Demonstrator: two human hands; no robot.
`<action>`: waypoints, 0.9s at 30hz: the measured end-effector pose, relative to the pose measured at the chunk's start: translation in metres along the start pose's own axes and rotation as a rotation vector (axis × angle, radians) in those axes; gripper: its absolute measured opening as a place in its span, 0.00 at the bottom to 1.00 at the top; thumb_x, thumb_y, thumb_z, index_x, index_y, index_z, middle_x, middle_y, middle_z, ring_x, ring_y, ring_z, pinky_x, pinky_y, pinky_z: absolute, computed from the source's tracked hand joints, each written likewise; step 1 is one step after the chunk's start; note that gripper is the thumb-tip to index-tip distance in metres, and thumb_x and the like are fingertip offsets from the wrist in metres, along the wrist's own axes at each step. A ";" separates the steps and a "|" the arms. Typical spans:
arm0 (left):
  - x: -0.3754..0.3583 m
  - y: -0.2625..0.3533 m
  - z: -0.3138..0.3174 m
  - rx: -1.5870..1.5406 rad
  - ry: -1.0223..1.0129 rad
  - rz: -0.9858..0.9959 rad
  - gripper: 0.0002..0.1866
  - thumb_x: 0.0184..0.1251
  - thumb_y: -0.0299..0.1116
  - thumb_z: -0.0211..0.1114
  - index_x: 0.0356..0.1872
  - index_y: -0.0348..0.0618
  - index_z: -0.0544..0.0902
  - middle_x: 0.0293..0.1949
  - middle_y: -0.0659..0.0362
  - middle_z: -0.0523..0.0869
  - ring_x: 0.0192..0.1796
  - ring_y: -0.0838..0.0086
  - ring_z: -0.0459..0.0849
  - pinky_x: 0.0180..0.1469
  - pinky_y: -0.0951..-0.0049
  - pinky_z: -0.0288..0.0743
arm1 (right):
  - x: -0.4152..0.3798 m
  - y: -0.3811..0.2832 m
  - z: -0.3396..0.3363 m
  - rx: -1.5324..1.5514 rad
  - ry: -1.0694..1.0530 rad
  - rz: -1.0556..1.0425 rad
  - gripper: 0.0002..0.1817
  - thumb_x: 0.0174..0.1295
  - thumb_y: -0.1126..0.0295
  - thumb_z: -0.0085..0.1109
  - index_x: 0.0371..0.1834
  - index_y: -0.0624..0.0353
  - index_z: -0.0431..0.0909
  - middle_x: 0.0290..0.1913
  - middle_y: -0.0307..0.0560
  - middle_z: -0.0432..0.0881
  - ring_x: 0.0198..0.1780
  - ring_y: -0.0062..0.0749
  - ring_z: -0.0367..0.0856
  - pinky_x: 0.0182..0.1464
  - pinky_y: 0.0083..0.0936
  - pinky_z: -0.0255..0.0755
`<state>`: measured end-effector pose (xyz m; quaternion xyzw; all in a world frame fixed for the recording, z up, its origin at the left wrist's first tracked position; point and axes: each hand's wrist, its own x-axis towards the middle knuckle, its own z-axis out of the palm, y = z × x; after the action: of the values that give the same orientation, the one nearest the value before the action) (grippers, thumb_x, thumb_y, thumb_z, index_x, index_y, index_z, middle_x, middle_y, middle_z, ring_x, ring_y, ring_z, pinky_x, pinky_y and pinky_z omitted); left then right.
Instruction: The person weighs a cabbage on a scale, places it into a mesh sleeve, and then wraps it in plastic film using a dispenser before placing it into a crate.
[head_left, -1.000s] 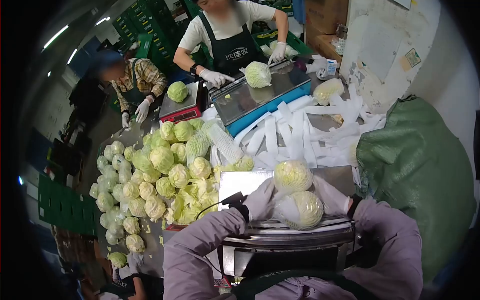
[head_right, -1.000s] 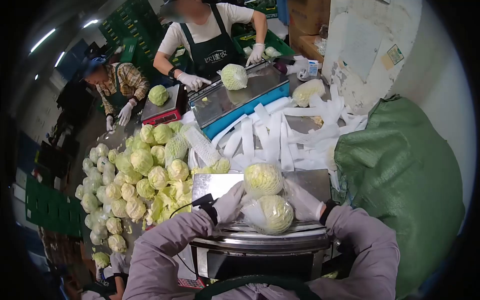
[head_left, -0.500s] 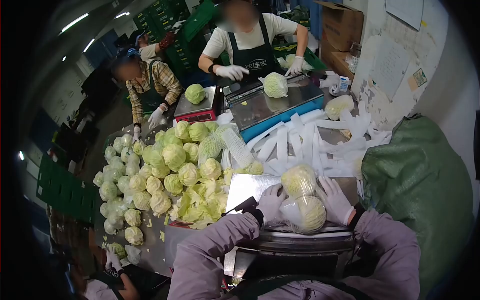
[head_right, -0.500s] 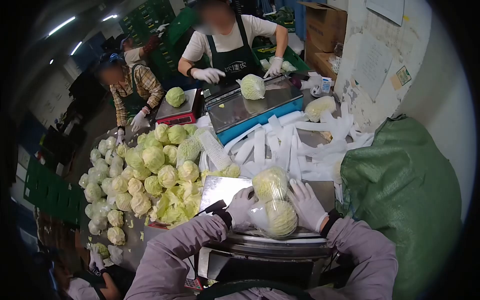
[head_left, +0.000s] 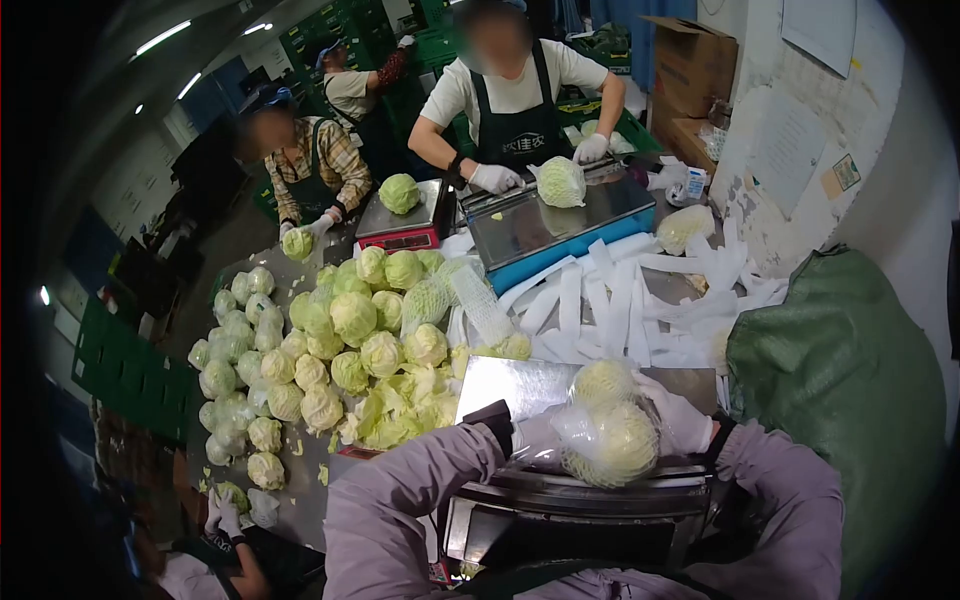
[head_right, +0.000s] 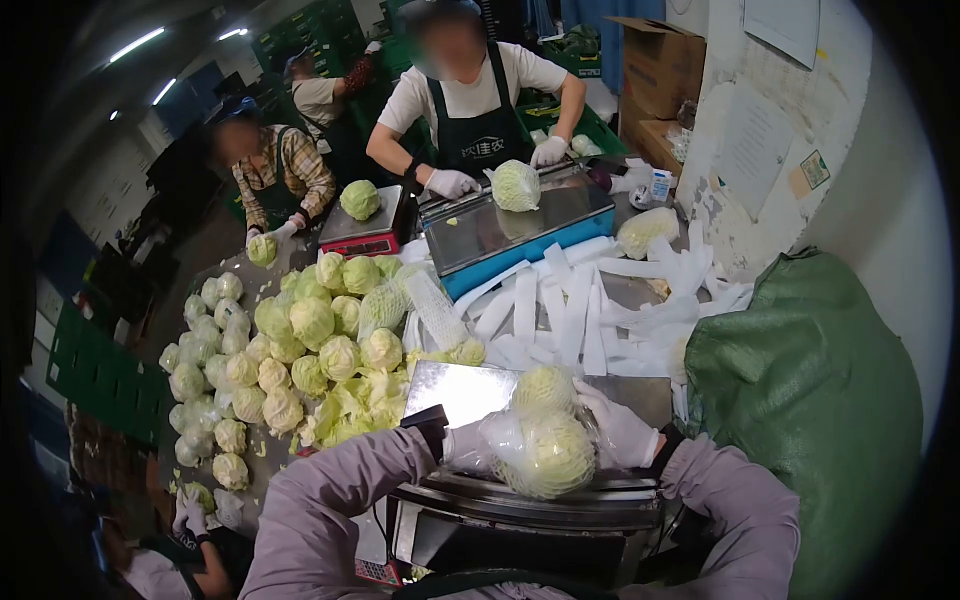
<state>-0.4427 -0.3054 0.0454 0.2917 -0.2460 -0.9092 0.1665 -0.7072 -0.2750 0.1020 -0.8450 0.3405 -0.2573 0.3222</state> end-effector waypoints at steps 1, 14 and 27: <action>-0.005 0.007 0.004 0.066 -0.066 -0.054 0.33 0.66 0.60 0.54 0.56 0.38 0.74 0.49 0.44 0.81 0.52 0.57 0.82 0.56 0.61 0.75 | -0.004 -0.011 -0.006 0.010 -0.036 0.029 0.48 0.46 0.59 0.73 0.67 0.64 0.54 0.70 0.68 0.54 0.70 0.57 0.60 0.69 0.36 0.60; -0.018 0.061 0.000 0.193 -0.228 -0.380 0.33 0.69 0.64 0.46 0.48 0.40 0.77 0.35 0.50 0.86 0.37 0.65 0.87 0.44 0.66 0.82 | 0.007 0.029 -0.008 1.232 -0.419 0.871 0.48 0.62 0.29 0.34 0.72 0.58 0.52 0.62 0.57 0.71 0.36 0.56 0.85 0.36 0.41 0.84; -0.015 0.082 -0.075 0.637 0.110 0.008 0.19 0.67 0.44 0.59 0.49 0.38 0.79 0.41 0.53 0.84 0.44 0.67 0.84 0.48 0.69 0.77 | -0.016 0.072 0.004 0.871 0.153 0.985 0.40 0.60 0.40 0.57 0.64 0.62 0.65 0.37 0.53 0.83 0.33 0.39 0.86 0.32 0.31 0.82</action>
<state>-0.3722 -0.3922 0.0438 0.3767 -0.5101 -0.7688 0.0834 -0.7443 -0.3017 0.0439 -0.3623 0.5737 -0.2534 0.6895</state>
